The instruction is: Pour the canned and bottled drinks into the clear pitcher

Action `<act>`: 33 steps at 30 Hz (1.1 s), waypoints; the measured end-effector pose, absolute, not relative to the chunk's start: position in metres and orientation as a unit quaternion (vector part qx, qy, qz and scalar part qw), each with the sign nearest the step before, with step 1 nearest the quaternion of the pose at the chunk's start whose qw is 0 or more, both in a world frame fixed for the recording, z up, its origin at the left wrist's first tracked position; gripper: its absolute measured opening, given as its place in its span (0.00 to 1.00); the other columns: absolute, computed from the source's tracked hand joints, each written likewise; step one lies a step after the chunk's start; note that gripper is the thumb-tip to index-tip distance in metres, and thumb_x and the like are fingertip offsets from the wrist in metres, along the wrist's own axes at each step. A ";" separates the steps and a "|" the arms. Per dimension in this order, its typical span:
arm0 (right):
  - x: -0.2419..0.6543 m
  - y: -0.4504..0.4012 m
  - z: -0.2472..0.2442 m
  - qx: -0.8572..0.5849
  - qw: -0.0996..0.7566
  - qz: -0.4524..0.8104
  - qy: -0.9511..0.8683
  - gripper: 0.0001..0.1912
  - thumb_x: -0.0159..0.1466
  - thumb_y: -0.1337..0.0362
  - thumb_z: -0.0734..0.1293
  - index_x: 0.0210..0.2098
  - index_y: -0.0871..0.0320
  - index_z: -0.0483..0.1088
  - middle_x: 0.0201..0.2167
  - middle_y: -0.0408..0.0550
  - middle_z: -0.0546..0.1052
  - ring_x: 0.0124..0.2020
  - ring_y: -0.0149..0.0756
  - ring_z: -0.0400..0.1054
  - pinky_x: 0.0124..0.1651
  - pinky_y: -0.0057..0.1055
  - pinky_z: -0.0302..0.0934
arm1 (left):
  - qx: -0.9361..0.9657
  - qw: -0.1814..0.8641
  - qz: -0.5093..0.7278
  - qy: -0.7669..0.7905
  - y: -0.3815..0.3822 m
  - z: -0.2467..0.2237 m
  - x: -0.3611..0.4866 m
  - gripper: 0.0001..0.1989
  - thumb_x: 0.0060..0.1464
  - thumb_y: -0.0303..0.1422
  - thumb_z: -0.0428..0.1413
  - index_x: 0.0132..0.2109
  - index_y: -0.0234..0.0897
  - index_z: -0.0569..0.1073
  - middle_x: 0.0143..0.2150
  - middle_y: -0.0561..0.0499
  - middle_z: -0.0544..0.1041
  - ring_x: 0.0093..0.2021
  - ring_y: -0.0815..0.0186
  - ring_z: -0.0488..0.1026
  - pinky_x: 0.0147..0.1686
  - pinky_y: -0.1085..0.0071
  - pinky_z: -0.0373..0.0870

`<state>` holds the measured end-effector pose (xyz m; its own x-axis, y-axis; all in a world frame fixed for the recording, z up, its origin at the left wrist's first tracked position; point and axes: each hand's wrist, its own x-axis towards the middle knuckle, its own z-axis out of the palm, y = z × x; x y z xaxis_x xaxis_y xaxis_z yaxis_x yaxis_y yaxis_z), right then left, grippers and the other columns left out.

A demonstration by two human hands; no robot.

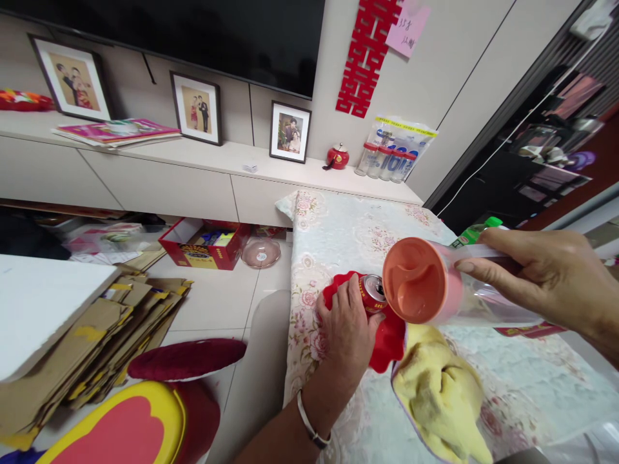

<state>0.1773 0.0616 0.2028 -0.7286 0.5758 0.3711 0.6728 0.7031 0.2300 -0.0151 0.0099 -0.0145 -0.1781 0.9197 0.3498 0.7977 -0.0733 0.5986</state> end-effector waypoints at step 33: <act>0.169 0.059 0.206 -0.341 0.157 -0.177 -0.910 0.28 0.73 0.41 0.61 0.25 0.54 0.67 0.14 0.36 0.60 0.14 0.28 0.55 0.19 0.28 0.50 | 0.631 0.105 0.375 0.671 0.009 -0.012 -0.015 0.33 0.62 0.36 0.65 0.68 0.38 0.62 0.61 0.42 0.79 0.63 0.51 0.74 0.66 0.41 0.61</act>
<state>0.1687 0.0592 0.2055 -0.7175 0.5651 0.4071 0.6767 0.7041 0.2153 -0.0153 0.0091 -0.0122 -0.1824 0.9252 0.3327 0.7678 -0.0773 0.6360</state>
